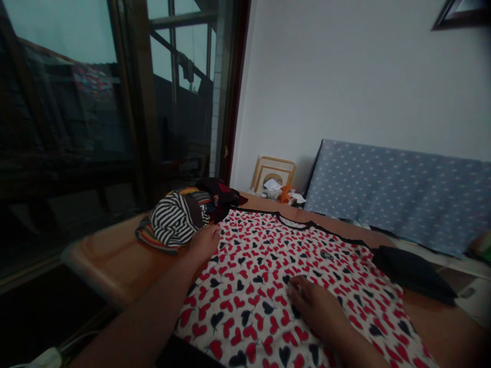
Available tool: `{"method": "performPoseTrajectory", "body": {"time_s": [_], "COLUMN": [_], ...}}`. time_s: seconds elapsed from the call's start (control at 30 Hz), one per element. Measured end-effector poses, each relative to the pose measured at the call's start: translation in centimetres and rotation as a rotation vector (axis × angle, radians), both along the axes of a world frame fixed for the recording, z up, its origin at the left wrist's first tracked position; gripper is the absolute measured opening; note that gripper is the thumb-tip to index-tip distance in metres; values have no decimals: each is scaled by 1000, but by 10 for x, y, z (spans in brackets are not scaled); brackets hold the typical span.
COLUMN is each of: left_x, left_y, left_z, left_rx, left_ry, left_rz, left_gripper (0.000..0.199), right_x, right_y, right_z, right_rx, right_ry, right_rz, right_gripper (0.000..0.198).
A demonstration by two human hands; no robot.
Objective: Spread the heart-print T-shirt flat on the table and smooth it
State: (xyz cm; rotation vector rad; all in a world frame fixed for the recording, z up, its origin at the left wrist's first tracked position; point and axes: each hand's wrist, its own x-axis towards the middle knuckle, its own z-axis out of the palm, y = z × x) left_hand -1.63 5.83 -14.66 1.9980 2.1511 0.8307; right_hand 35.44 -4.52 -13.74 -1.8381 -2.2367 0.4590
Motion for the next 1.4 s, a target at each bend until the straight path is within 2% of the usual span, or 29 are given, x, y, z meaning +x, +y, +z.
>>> {"method": "performPoseTrajectory", "body": {"time_s": [0.23, 0.6, 0.87, 1.03, 1.23, 1.4], "left_x": [-8, -2, 0, 2, 2, 4], "left_y": [4, 11, 11, 7, 9, 11], "left_z": [-6, -20, -19, -15, -15, -13], "left_rx": [-41, -208, -248, -287, -235, -115], "left_ry": [33, 84, 126, 183, 210, 226], "left_rz": [114, -72, -54, -57, -17, -85], "left_gripper": [40, 50, 55, 59, 63, 59], "right_x": [2, 0, 2, -1, -2, -2], "right_y": [2, 3, 3, 0, -2, -2], "right_z": [-2, -2, -6, 2, 7, 8], "right_rx": [-31, -40, -7, -24, -6, 11], "right_ry": [0, -14, -6, -24, -19, -38], "right_rz": [-9, -28, -8, -20, -7, 4], "right_gripper": [39, 41, 38, 38, 38, 38]}}
